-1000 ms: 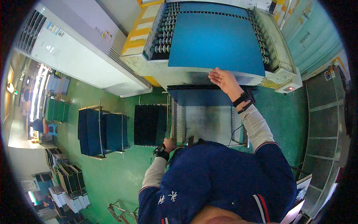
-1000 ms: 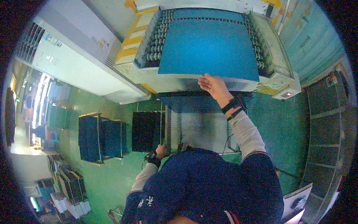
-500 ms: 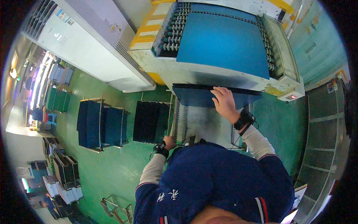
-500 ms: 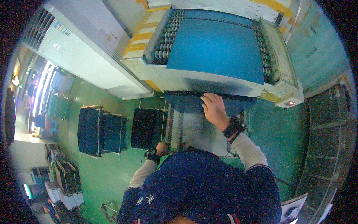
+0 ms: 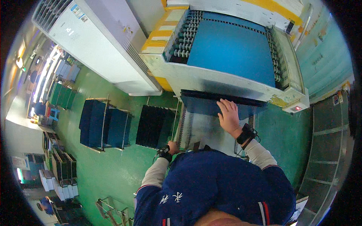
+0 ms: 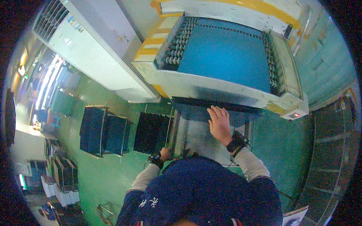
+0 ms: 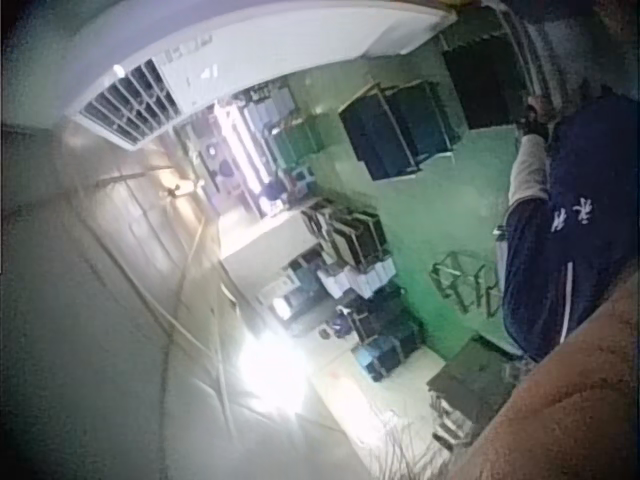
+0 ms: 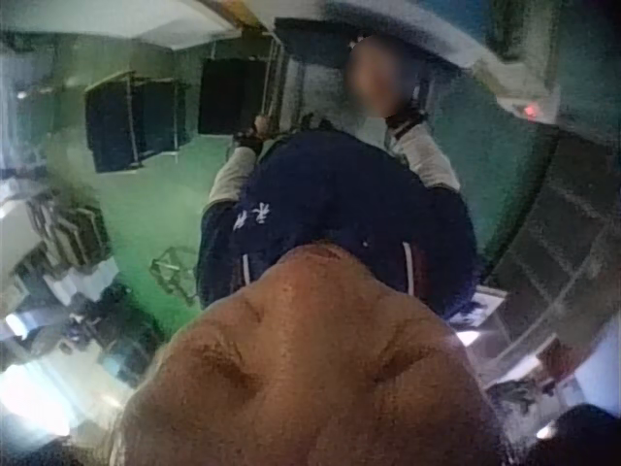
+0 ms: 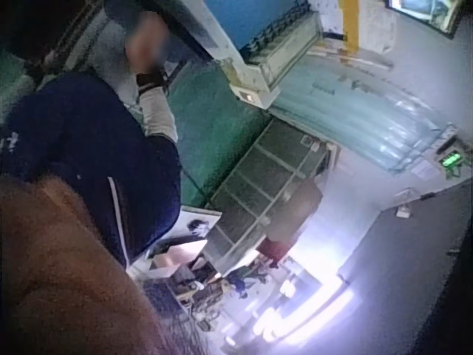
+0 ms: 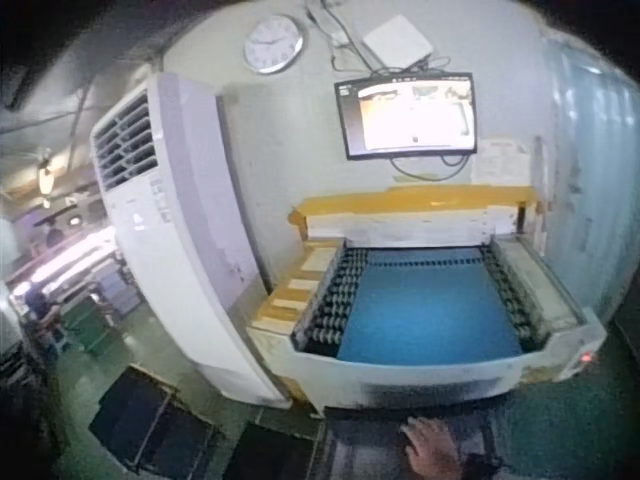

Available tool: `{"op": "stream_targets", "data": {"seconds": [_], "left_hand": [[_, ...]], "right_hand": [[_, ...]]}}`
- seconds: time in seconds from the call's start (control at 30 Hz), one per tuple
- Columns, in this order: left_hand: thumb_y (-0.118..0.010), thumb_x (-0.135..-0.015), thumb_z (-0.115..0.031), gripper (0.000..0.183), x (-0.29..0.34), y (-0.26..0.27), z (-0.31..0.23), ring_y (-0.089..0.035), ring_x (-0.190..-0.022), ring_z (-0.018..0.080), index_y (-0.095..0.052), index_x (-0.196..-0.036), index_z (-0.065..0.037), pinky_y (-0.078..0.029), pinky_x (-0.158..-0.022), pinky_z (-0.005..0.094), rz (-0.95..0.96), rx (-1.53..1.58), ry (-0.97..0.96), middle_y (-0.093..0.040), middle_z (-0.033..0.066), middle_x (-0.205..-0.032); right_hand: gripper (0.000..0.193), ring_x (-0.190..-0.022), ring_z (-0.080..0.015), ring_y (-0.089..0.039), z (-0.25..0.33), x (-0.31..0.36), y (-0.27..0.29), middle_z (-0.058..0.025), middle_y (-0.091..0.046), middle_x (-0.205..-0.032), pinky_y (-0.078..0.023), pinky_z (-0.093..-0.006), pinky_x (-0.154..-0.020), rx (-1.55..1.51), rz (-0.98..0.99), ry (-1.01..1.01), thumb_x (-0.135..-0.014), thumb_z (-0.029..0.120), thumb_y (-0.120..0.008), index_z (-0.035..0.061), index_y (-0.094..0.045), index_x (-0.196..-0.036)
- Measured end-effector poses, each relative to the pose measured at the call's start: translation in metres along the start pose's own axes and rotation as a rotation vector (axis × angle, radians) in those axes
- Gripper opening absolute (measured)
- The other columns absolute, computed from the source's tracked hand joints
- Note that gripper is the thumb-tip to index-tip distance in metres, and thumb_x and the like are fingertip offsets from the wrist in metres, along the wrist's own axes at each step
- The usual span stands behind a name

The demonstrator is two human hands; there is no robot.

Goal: Picking up blue metal or glass sheets and feeding them into the rollers of a processing machine.

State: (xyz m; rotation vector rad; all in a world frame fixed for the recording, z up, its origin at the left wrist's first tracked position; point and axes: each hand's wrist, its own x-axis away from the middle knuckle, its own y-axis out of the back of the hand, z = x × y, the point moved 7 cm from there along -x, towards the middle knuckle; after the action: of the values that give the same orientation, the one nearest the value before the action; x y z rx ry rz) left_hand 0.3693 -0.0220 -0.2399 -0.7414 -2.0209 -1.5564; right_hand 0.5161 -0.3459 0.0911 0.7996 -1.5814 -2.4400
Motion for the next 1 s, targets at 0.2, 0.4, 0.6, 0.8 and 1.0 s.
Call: {"op": "stream_targets", "data": {"seconds": [0.2,0.4,0.6,0.8,1.0], "left_hand": [[-0.077,-0.06,-0.027,0.038,-0.004,-0.013,0.024,-0.067,-0.087,0.0385,-0.072,-0.093,-0.007,-0.056,-0.077,0.0463,-0.188,0.326,0.245,-0.069,0.0176,-0.089],[-0.074,-0.063,-0.03,0.036,-0.013,-0.038,0.044,-0.067,-0.087,0.038,-0.073,-0.09,-0.007,-0.055,-0.081,0.0436,-0.34,0.4,0.431,-0.07,0.0144,-0.089],[-0.078,-0.058,-0.028,0.038,-0.022,-0.035,0.032,-0.067,-0.096,0.0381,-0.074,-0.09,-0.007,-0.054,-0.086,0.044,-0.05,0.289,0.229,-0.071,0.0178,-0.09],[-0.065,-0.089,-0.027,0.023,-0.046,-0.068,0.041,-0.07,-0.074,0.0308,-0.069,-0.093,-0.004,-0.057,-0.057,0.0426,-0.355,0.005,-0.004,-0.068,0.0141,-0.078],[-0.071,-0.082,-0.029,0.021,-0.045,-0.056,0.025,-0.066,-0.066,0.0277,-0.07,-0.084,-0.008,-0.055,-0.058,0.0404,-0.274,0.074,-0.097,-0.067,0.0067,-0.072]], "right_hand": [[0.042,-0.102,-0.0346,-0.055,-0.018,-0.029,-0.005,-0.0133,-0.061,-0.107,-0.044,-0.0478,-0.084,-0.056,0.022,0.003,-0.077,0.012,-0.073,0.0056,-0.058,-0.115],[0.027,-0.095,-0.0368,-0.06,-0.026,-0.034,-0.021,-0.013,-0.066,-0.097,-0.046,-0.0478,-0.08,-0.097,0.102,-0.077,-0.079,0.012,-0.073,0.0064,-0.059,-0.102],[0.026,-0.076,-0.0403,-0.064,-0.058,-0.028,-0.035,-0.016,-0.065,-0.076,-0.048,-0.0534,-0.065,0.106,0.263,-0.111,-0.08,0.021,-0.072,0.0057,-0.06,-0.097],[0.019,-0.078,-0.0393,-0.067,-0.072,-0.043,-0.04,-0.0163,-0.068,-0.077,-0.052,-0.051,-0.069,0.135,0.328,-0.091,-0.079,0.024,-0.072,0.0058,-0.068,-0.078],[0.023,-0.08,-0.038,-0.068,-0.077,-0.039,-0.042,-0.0161,-0.069,-0.079,-0.054,-0.0488,-0.071,0.196,0.4,-0.161,-0.077,0.029,-0.074,0.0064,-0.072,-0.081]]}}
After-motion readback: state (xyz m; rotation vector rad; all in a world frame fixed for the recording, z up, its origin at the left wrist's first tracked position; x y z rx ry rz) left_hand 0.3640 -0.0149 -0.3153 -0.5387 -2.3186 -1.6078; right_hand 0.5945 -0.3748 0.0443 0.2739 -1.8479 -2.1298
